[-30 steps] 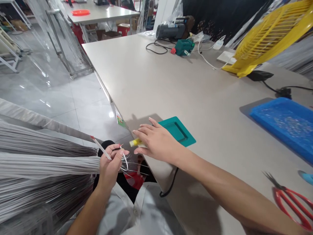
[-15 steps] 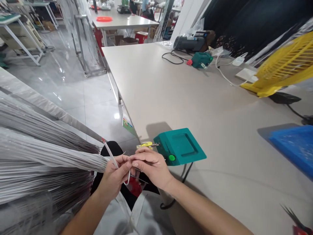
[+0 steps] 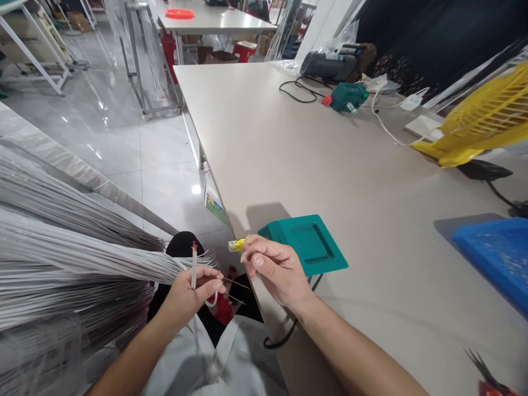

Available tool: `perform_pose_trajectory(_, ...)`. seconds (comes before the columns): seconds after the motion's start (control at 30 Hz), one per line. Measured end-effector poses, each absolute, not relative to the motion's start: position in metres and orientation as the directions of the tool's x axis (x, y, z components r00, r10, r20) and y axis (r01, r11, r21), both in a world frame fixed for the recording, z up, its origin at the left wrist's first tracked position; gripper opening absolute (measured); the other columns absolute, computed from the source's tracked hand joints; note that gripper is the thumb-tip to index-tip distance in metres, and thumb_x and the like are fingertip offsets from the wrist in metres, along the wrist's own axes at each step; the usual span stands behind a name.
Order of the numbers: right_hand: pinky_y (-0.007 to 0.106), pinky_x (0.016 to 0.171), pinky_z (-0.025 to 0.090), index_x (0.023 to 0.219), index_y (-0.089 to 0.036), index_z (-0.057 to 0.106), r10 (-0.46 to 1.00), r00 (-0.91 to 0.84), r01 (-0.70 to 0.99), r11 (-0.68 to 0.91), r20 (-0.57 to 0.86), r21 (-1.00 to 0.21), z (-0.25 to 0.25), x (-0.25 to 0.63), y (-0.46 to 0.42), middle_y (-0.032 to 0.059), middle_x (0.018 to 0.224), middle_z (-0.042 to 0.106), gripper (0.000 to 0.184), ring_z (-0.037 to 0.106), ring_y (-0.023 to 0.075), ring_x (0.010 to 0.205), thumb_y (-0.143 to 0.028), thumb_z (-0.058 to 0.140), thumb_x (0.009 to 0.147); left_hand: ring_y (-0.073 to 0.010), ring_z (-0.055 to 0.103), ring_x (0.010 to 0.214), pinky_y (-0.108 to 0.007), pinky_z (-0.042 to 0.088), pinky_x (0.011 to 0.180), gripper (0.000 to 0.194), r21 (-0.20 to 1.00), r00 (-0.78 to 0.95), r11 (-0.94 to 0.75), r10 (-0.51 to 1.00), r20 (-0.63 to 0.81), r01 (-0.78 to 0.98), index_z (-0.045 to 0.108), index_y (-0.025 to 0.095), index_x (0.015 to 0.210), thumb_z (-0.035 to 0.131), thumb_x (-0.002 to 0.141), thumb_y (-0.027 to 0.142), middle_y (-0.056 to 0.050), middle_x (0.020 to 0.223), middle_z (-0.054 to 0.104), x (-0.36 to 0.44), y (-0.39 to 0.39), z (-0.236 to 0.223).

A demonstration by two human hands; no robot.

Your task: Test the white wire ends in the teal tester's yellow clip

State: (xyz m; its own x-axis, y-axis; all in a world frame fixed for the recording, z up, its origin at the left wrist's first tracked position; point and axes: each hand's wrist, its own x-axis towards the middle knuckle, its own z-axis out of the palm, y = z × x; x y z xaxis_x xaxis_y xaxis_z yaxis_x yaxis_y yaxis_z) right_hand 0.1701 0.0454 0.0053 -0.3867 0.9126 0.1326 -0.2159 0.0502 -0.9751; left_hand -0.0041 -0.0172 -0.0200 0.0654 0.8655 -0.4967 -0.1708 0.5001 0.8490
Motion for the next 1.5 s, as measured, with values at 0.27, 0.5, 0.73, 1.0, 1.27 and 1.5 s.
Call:
perform_pose_trajectory(0.27, 0.027, 0.062, 0.047, 0.085, -0.019, 0.066, 0.838, -0.483, 0.059, 0.320, 0.253, -0.946, 0.012, 0.153, 0.036, 0.0042, 0.076, 0.063, 0.010, 0.057, 0.0136, 0.068, -0.024, 0.060, 0.079, -0.0178, 0.058, 0.071, -0.028, 0.045, 0.068, 0.019, 0.941, 0.068, 0.331, 0.943, -0.326, -0.069, 0.066, 0.015, 0.085, 0.062, 0.074, 0.030, -0.006, 0.077, 0.065, 0.004, -0.013, -0.023)
perform_pose_trajectory(0.5, 0.025, 0.061, 0.045, 0.065, -0.018, 0.060, 0.875, -0.426, 0.210, 0.343, 0.230, -0.916, -0.003, 0.150, 0.031, 0.0016, 0.064, 0.058, 0.021, 0.056, 0.0128, 0.063, -0.023, 0.051, 0.084, -0.0107, 0.041, 0.054, -0.022, 0.034, 0.051, 0.023, 0.948, 0.174, 0.313, 0.938, -0.299, -0.061, 0.060, 0.015, 0.067, 0.057, 0.077, 0.036, 0.001, 0.059, 0.050, 0.018, -0.019, -0.028)
perform_pose_trajectory(0.73, 0.025, 0.061, 0.043, 0.060, -0.018, 0.055, 0.891, -0.408, 0.186, 0.293, 0.197, -0.938, -0.006, 0.149, 0.034, 0.0005, 0.059, 0.057, 0.030, 0.053, 0.0122, 0.061, -0.026, 0.047, 0.087, -0.0140, 0.054, 0.066, -0.024, 0.041, 0.064, 0.027, 0.971, -0.087, 0.232, 0.968, -0.236, -0.058, 0.068, 0.017, 0.081, 0.050, 0.084, 0.037, -0.003, 0.069, 0.062, 0.004, -0.018, -0.026)
perform_pose_trajectory(1.0, 0.024, 0.057, 0.040, 0.065, -0.018, 0.052, 0.854, -0.488, 0.276, 0.345, 0.178, -0.897, -0.009, 0.148, 0.031, 0.0013, 0.063, 0.055, 0.023, 0.049, 0.0119, 0.060, -0.024, 0.046, 0.087, -0.0161, 0.058, 0.075, -0.026, 0.045, 0.070, 0.018, 0.996, -0.304, 0.080, 0.949, -0.086, -0.032, 0.071, 0.020, 0.087, 0.058, 0.079, 0.031, -0.006, 0.085, 0.067, 0.009, -0.009, -0.011)
perform_pose_trajectory(1.27, 0.023, 0.060, 0.043, 0.074, -0.017, 0.060, 0.803, -0.551, 0.287, 0.437, 0.227, -0.853, -0.010, 0.150, 0.029, 0.0038, 0.072, 0.057, 0.019, 0.053, 0.0123, 0.067, -0.016, 0.045, 0.085, -0.0174, 0.060, 0.084, -0.027, 0.048, 0.074, 0.008, 0.993, -0.215, -0.038, 0.975, 0.062, 0.113, 0.070, 0.019, 0.075, 0.063, 0.074, 0.023, -0.006, 0.087, 0.065, 0.011, -0.006, -0.017)
perform_pose_trajectory(1.5, 0.028, 0.068, 0.049, 0.087, -0.020, 0.064, 0.892, -0.316, 0.211, 0.399, 0.324, -0.892, -0.007, 0.150, 0.032, 0.0046, 0.080, 0.064, 0.014, 0.059, 0.0144, 0.075, -0.014, 0.053, 0.081, -0.0135, 0.059, 0.061, -0.023, 0.048, 0.057, 0.014, 0.979, -0.290, 0.202, 0.939, -0.183, 0.037, 0.067, 0.016, 0.077, 0.064, 0.073, 0.030, -0.002, 0.069, 0.068, 0.015, -0.009, -0.021)
